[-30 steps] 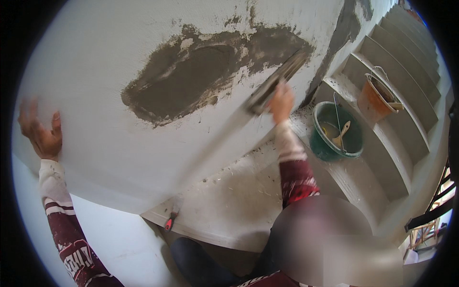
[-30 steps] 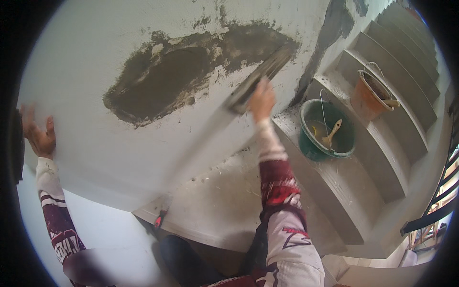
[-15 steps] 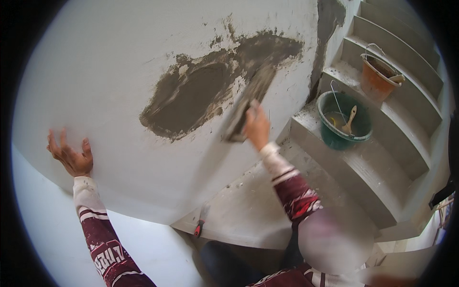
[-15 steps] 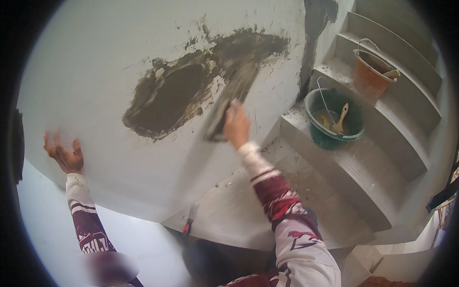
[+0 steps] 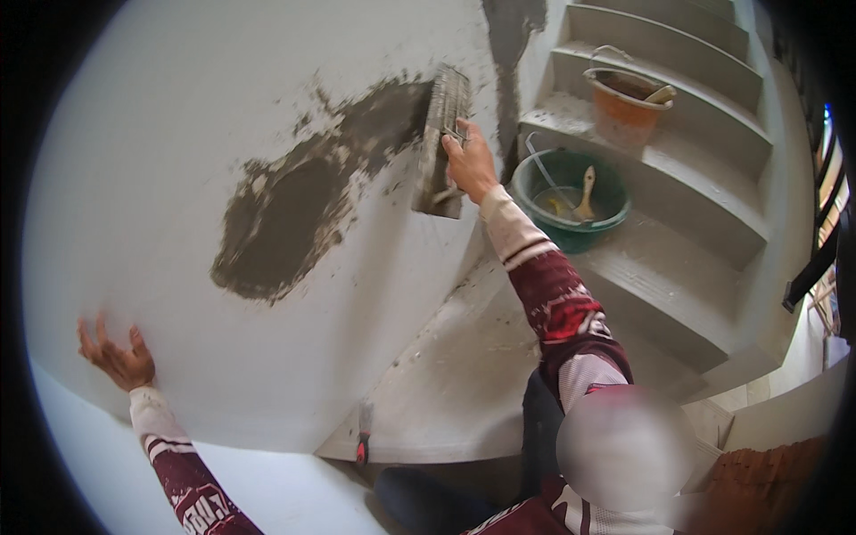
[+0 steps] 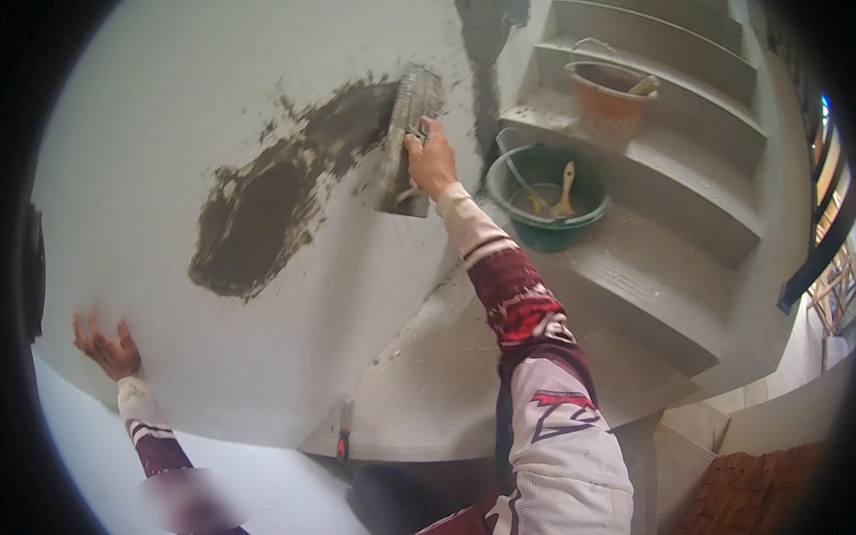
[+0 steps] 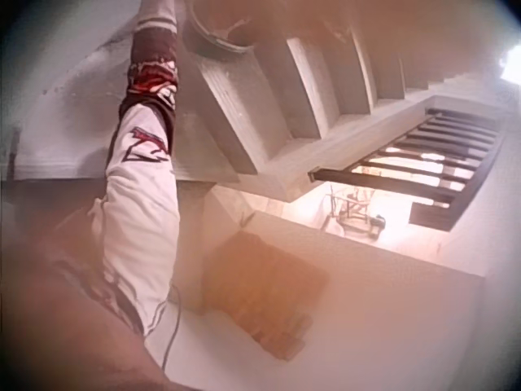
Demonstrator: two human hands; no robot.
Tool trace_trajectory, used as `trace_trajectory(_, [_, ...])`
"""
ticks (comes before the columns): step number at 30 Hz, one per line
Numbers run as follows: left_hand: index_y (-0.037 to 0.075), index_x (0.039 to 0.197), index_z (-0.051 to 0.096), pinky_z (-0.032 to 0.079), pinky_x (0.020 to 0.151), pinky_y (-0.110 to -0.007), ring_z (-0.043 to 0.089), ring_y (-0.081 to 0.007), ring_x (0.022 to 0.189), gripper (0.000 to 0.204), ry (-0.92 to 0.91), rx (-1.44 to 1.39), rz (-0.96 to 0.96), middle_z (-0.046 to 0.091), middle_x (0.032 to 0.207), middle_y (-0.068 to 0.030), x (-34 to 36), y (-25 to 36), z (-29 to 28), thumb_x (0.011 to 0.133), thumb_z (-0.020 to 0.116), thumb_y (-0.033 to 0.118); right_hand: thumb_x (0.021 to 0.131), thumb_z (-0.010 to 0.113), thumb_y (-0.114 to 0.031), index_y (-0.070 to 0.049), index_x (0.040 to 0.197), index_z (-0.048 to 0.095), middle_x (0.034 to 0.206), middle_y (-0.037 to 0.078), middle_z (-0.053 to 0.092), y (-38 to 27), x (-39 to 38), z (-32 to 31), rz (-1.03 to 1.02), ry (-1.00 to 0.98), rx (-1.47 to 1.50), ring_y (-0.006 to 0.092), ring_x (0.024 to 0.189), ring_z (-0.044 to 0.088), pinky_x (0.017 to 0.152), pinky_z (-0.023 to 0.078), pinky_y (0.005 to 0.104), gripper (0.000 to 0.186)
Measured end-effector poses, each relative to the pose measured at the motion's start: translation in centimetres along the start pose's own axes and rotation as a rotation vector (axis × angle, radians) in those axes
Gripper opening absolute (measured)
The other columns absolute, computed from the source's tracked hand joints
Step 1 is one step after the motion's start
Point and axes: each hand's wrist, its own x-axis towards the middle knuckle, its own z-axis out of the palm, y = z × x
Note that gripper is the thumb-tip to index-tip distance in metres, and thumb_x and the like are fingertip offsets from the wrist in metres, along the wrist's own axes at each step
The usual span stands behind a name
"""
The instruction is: The person applies plaster to a white wall using a trowel and a smaller hand tool. They repeatedly scoop plaster from a bucket placed on the stairs and spread it onto the wall surface, smoothing the material to cover patches.
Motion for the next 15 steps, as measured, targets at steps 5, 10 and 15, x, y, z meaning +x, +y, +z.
trace_trajectory(5, [0.017, 0.144, 0.040, 0.013, 0.116, -0.061, 0.024, -0.0342, 0.145, 0.056, -0.030, 0.024, -0.016, 0.030, 0.155, -0.0156, 0.4, 0.3, 0.1, 0.096, 0.054, 0.041, 0.087, 0.071, -0.023, 0.007, 0.136, 0.042, 0.084, 0.013, 0.063, 1.0, 0.2, -12.3, -0.147, 0.024, -0.198, 0.0195, 0.055, 0.060, 0.049, 0.048, 0.0325, 0.064])
trace_trajectory(10, [0.016, 0.146, 0.037, 0.012, 0.117, -0.060, 0.024, -0.0350, 0.145, 0.059, -0.022, 0.052, -0.011, 0.028, 0.155, -0.0160, 0.4, 0.1, 0.1, 0.095, 0.055, 0.039, 0.090, 0.056, -0.019, -0.004, 0.104, 0.063, 0.083, 0.005, 0.063, 0.5, 3.8, -26.3, -0.028, 0.122, 0.324, 0.0167, 0.065, 0.063, 0.056, 0.054, 0.0333, 0.021])
trace_trajectory(15, [0.015, 0.144, 0.038, 0.012, 0.116, -0.060, 0.025, -0.0357, 0.144, 0.057, -0.034, 0.078, -0.011, 0.029, 0.155, -0.0173, -0.3, 0.1, 0.3, 0.097, 0.051, 0.044, 0.100, 0.050, -0.031, -0.008, 0.128, 0.055, 0.129, 0.010, 0.061, 4.1, 13.5, -39.6, -0.043, 0.318, 0.825, 0.0272, 0.115, 0.061, 0.099, 0.051, 0.0457, 0.037])
